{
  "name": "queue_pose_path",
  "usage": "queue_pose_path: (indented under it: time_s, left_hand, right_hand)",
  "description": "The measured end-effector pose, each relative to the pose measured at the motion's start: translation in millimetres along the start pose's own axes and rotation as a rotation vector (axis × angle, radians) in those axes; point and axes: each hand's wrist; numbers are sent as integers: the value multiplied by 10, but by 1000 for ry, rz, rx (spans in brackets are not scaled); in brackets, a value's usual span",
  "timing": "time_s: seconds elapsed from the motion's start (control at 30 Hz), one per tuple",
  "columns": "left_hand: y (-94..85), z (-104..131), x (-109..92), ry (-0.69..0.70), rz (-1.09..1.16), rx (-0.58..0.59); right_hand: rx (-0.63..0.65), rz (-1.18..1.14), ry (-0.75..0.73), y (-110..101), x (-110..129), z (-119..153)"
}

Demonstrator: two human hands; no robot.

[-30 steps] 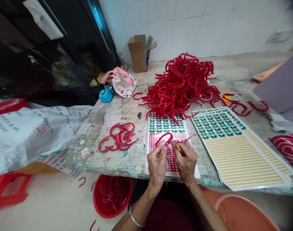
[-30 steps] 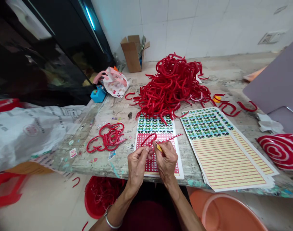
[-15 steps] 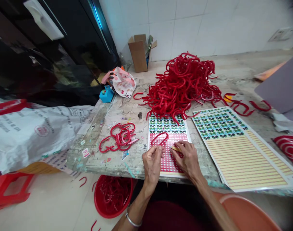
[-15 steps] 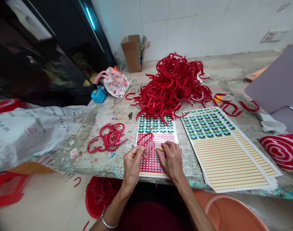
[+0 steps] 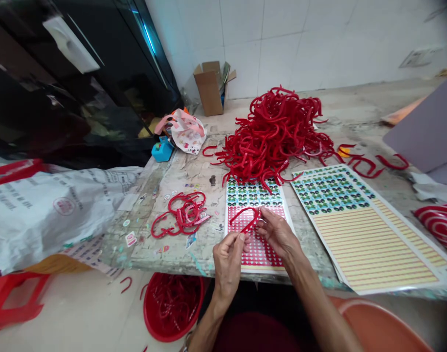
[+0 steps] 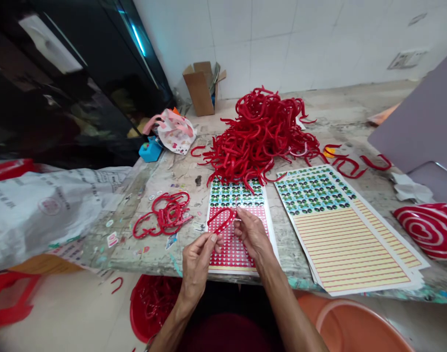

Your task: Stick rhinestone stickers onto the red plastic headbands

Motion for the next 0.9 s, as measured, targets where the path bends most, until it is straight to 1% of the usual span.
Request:
queue_pose_path:
  time_s: [0.17, 0.23, 0.4, 0.63, 0.77, 0.83, 0.9]
  left_hand:
    - [-24, -3, 33, -53, 57, -8]
    - [-26, -7, 55, -73, 102, -14]
    - [-20, 0, 115, -103, 195, -28]
    - [-3, 5, 112, -88, 167, 12]
    - [16, 1, 90, -104, 193, 15]
    - [22, 4, 82, -113, 225, 15]
    - [24, 13, 78, -121, 255, 16]
  right_hand:
    - [-8, 18, -43, -54, -8, -9]
    - [-30, 28, -84, -62, -7, -1]
    - [-140, 204, -287, -14, 30, 73]
    - [-193, 437, -506, 81, 134, 256]
    - [-219, 501, -660, 105, 166, 338]
    - [-234, 507, -680, 93, 171, 337]
    - [-241, 499, -651, 65, 169, 305]
Point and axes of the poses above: each hand's wrist, its own z-axis away from the middle knuckle, its own y-axis out of the palm, x = y × z, and after that the axes turned 5 degrees about y, right-handed
